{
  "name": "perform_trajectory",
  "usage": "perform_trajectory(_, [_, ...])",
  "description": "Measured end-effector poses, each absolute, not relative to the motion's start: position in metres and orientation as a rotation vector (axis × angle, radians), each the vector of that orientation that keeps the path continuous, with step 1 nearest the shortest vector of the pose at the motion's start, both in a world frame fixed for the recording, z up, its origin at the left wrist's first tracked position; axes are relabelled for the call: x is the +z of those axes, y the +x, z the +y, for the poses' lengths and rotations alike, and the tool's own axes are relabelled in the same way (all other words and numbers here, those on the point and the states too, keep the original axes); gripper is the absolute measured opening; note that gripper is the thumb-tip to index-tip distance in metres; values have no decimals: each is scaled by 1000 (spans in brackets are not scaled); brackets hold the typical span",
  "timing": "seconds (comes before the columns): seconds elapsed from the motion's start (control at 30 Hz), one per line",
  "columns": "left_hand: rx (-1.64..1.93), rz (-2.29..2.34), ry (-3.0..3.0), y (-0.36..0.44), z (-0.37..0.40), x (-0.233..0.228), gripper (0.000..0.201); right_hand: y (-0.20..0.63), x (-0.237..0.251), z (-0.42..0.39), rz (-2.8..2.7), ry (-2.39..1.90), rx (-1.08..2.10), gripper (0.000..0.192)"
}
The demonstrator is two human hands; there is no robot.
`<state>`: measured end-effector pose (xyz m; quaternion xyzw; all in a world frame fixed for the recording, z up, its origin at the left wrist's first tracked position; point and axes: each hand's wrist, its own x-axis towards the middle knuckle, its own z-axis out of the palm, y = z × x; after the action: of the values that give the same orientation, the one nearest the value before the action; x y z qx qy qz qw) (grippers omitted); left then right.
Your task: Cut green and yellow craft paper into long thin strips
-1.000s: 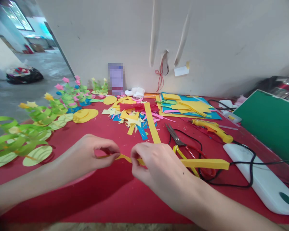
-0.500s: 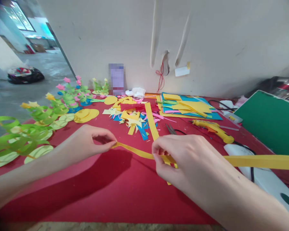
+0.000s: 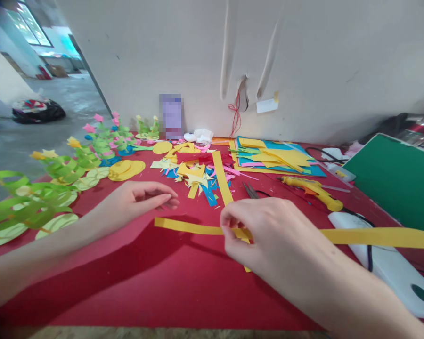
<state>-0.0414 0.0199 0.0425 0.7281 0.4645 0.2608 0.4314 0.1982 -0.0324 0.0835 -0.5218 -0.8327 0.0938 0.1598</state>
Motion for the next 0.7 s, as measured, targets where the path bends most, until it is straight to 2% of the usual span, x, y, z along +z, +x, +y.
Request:
perform_trajectory(0.27, [507, 1047, 2119, -22, -18, 44, 17, 165, 51, -30, -2404, -1389, 445, 10])
perform_trajectory(0.7, [513, 1125, 2313, -21, -21, 38, 13, 153, 41, -37, -2374, -1415, 521, 10])
